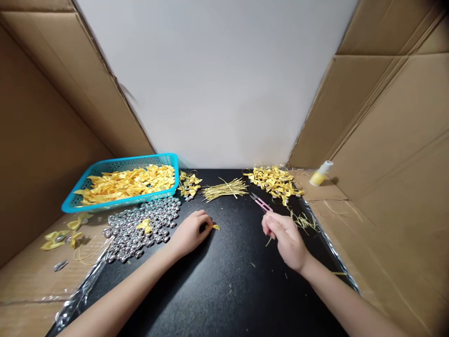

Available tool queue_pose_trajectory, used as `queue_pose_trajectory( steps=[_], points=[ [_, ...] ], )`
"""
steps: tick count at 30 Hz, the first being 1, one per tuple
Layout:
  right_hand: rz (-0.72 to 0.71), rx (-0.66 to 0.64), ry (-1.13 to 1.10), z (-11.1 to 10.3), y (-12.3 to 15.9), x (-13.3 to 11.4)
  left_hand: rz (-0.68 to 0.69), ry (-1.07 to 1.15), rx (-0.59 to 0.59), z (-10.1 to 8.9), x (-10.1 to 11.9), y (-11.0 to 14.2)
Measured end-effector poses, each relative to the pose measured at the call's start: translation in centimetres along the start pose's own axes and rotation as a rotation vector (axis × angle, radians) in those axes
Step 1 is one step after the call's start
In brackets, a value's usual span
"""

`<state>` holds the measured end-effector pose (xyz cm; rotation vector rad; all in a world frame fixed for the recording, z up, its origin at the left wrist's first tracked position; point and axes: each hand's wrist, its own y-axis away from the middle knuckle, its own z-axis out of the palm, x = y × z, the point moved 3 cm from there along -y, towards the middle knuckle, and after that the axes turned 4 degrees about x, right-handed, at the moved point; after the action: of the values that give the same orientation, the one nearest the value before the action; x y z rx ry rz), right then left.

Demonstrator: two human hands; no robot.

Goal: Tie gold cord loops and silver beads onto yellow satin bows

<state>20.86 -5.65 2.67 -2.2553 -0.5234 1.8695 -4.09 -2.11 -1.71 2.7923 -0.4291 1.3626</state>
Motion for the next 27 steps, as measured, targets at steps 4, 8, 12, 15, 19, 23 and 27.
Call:
queue_pose_trajectory(
  steps=[4, 8, 12, 15, 19, 23, 27],
  points=[
    [-0.04, 0.075, -0.046, 2.2, -0.5, 2.1, -0.128, 0.258, -0.026, 1.6, 0.8, -1.2],
    [-0.133, 0.046, -0.018, 4.1, -1.6, 3.7, -0.184, 0.494, 0.019, 3.8, 1.8, -2.5],
    [-0.135, 0.06, 0.1, 4.0, -2.1, 5.8, -0.202, 0.646, 0.029, 5.4, 1.9, -2.8],
    [-0.093, 0.192, 0.172, 3.0, -1.9, 6.6, -0.249, 0.726, 0.042, 5.9, 1.1, -2.7],
    [-0.22, 0.136, 0.186, 3.0, -1.6, 5.8, -0.281, 0.778, 0.053, 6.2, 0.3, -2.4],
    [-0.138, 0.013, 0.162, 3.8, -1.7, 5.8, -0.246, 0.775, 0.071, 6.0, 0.4, -2.2],
    [-0.031, 0.155, 0.135, 3.5, -1.4, 6.3, -0.262, 0.744, 0.072, 5.9, 0.8, -2.0]
  ],
)
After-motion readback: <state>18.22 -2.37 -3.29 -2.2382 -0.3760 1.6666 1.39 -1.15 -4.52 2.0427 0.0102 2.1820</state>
